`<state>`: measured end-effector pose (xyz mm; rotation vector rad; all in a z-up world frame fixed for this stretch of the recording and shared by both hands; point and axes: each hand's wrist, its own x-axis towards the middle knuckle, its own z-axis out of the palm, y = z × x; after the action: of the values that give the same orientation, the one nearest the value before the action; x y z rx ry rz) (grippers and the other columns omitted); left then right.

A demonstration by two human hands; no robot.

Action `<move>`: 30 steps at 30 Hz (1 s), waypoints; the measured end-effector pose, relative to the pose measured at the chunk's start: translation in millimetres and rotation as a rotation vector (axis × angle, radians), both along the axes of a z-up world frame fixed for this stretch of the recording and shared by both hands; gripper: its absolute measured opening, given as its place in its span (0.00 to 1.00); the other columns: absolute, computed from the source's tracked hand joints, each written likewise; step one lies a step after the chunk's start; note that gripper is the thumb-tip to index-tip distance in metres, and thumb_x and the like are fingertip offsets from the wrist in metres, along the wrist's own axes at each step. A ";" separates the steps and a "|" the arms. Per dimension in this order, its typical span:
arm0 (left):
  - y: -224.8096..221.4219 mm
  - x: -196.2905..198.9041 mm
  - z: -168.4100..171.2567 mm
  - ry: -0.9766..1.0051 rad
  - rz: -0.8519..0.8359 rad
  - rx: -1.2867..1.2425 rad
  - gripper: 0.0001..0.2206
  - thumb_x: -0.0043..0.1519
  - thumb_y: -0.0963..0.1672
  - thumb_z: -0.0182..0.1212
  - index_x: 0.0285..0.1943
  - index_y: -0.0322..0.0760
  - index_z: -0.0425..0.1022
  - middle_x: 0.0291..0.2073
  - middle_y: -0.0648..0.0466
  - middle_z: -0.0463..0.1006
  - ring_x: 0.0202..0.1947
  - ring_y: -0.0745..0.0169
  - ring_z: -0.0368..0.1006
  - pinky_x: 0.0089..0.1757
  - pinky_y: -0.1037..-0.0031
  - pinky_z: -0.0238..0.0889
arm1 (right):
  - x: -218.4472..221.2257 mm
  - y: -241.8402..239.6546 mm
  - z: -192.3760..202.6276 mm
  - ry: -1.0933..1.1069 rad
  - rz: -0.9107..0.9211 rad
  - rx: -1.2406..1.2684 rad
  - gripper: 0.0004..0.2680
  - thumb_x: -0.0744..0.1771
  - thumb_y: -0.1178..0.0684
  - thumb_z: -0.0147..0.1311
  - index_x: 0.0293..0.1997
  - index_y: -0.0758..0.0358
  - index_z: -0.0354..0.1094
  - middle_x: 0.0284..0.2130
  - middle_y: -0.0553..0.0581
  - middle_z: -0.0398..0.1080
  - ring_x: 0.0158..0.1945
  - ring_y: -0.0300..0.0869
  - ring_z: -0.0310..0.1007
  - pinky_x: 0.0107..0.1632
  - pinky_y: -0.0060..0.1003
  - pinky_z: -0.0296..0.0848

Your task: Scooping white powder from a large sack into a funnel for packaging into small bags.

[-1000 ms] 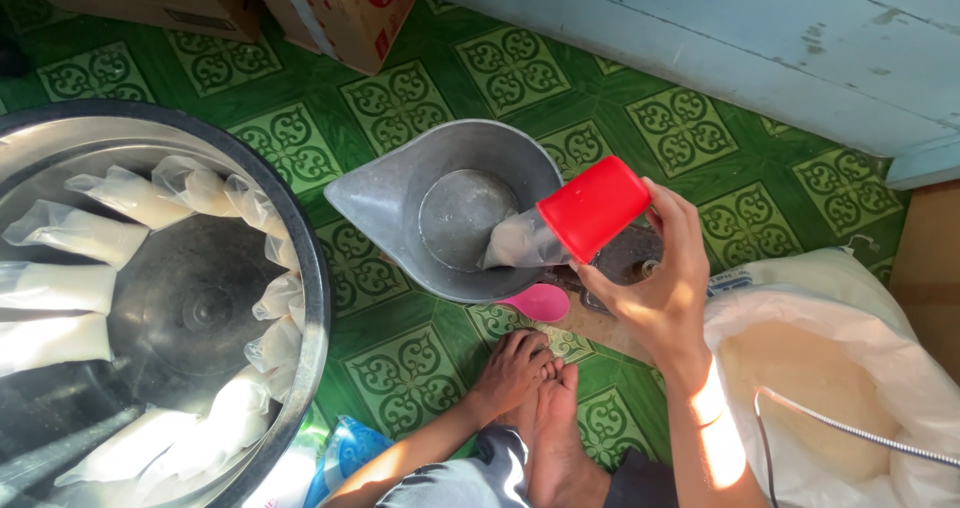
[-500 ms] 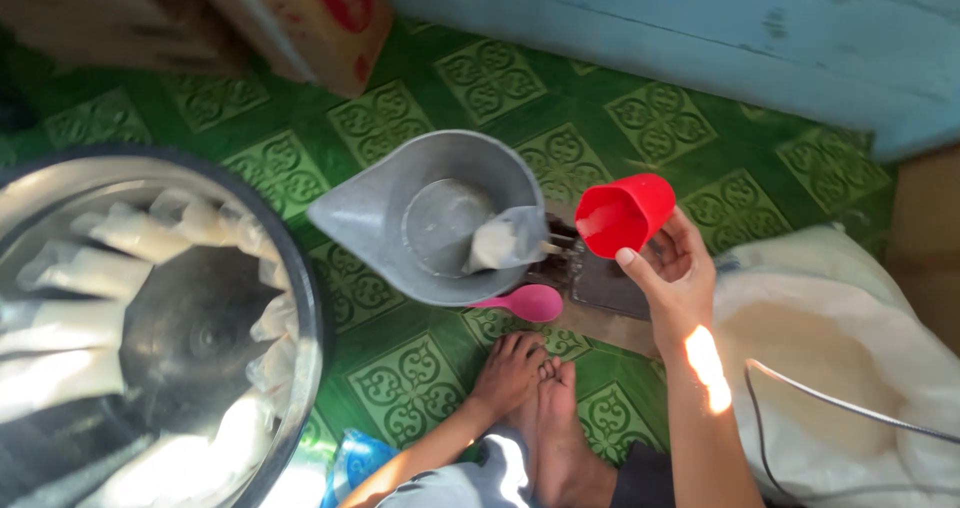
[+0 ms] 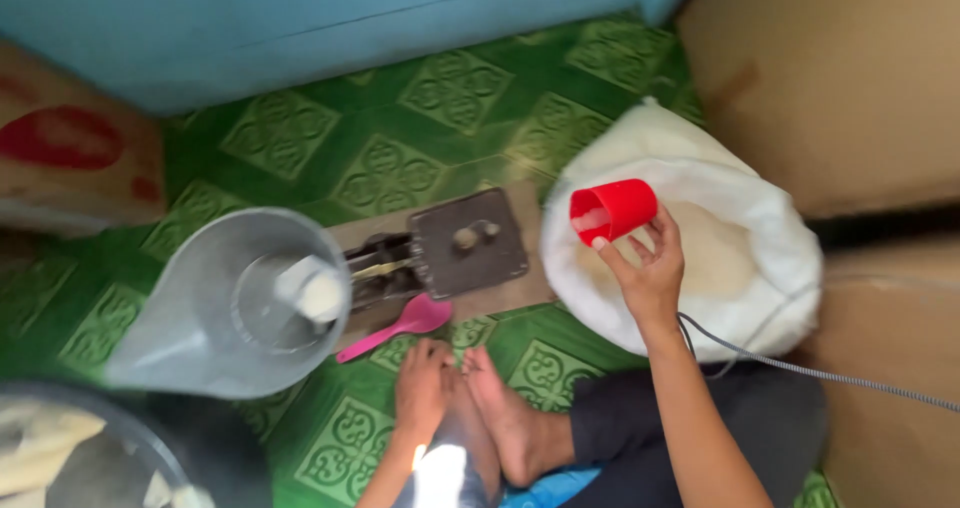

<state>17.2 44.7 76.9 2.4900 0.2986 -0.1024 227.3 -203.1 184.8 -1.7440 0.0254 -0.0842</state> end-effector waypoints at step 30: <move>-0.8 27.7 27.5 0.293 0.228 0.005 0.20 0.53 0.38 0.62 0.56 0.39 0.70 0.52 0.52 0.72 0.48 0.49 0.73 0.48 0.63 0.66 | 8.6 -75.6 -40.8 0.262 -0.027 -0.389 0.29 0.53 0.52 0.70 0.57 0.69 0.63 0.45 0.64 0.67 0.45 0.48 0.71 0.49 0.36 0.71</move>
<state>45.0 44.0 104.4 2.4242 0.7017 -0.3734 235.9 -278.7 144.0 -2.1342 0.2381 0.1293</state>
